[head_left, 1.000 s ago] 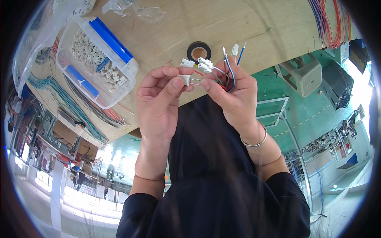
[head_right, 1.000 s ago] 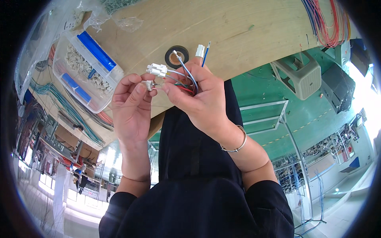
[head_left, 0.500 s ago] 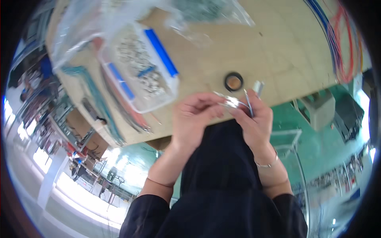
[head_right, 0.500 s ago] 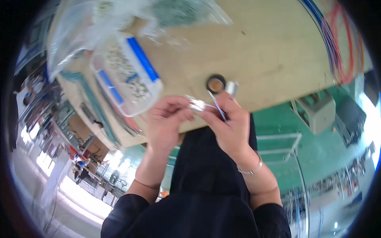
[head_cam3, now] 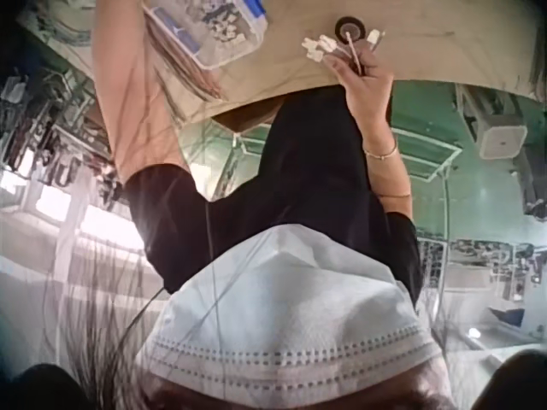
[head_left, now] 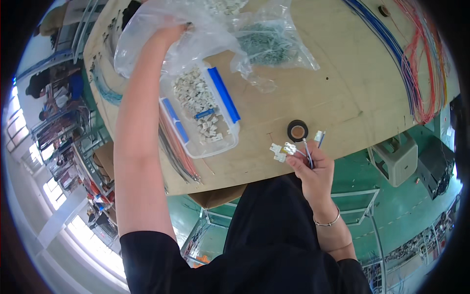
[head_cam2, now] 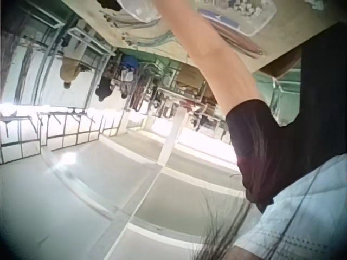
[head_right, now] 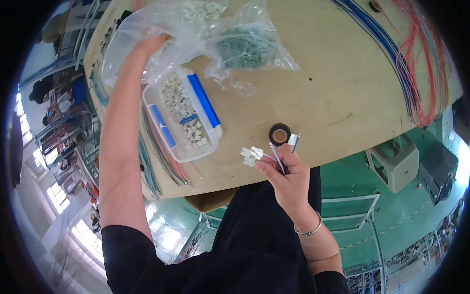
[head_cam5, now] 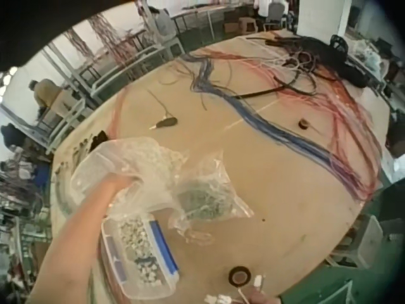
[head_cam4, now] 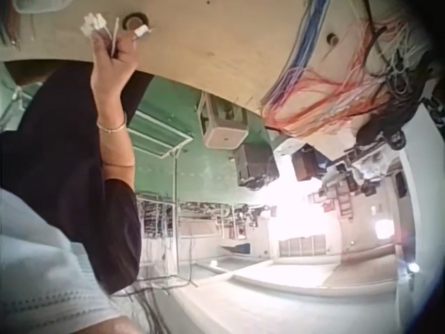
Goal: The person threads bundles of wires through black cable sleeves by hand, inserts the wire terminals into plastic connector housings, and hangs a wire harness onto a metal rack before gathering more wires.
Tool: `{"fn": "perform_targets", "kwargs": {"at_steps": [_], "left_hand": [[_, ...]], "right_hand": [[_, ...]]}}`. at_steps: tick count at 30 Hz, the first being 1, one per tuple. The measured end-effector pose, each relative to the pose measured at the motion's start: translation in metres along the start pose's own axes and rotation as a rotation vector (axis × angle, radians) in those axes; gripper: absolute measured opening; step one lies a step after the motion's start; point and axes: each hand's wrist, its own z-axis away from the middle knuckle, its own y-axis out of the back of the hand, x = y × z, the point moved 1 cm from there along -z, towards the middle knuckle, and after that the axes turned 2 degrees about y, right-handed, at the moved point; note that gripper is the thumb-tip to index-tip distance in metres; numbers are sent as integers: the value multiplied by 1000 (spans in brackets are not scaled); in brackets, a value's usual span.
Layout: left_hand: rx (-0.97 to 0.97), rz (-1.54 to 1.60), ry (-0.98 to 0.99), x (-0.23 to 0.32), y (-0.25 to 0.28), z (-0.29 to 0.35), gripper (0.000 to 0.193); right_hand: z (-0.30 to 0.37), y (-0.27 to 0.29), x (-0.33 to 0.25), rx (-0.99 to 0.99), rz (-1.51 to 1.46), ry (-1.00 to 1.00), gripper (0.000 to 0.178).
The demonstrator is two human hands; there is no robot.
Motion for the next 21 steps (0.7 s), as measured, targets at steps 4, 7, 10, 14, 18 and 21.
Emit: {"fn": "perform_targets", "kwargs": {"at_steps": [4, 7, 10, 14, 18, 21], "left_hand": [[88, -265, -170, 25, -6, -14, 29], [24, -145, -140, 25, 30, -5, 27], [381, 166, -56, 2, 35, 16, 25], [430, 104, 107, 74, 98, 100, 26], [340, 931, 215, 186, 126, 218, 8], [-272, 1275, 204, 235, 130, 241, 11]], "right_hand": [[-4, 5, -1, 17, 157, 138, 9], [-2, 15, -2, -128, 121, 207, 10], [3, 16, -10, -180, -106, 10, 16], [6, 22, -6, -170, -177, 39, 23], [10, 35, -9, -277, -32, 70, 22], [14, 41, -15, -353, -15, 0, 16]]}}
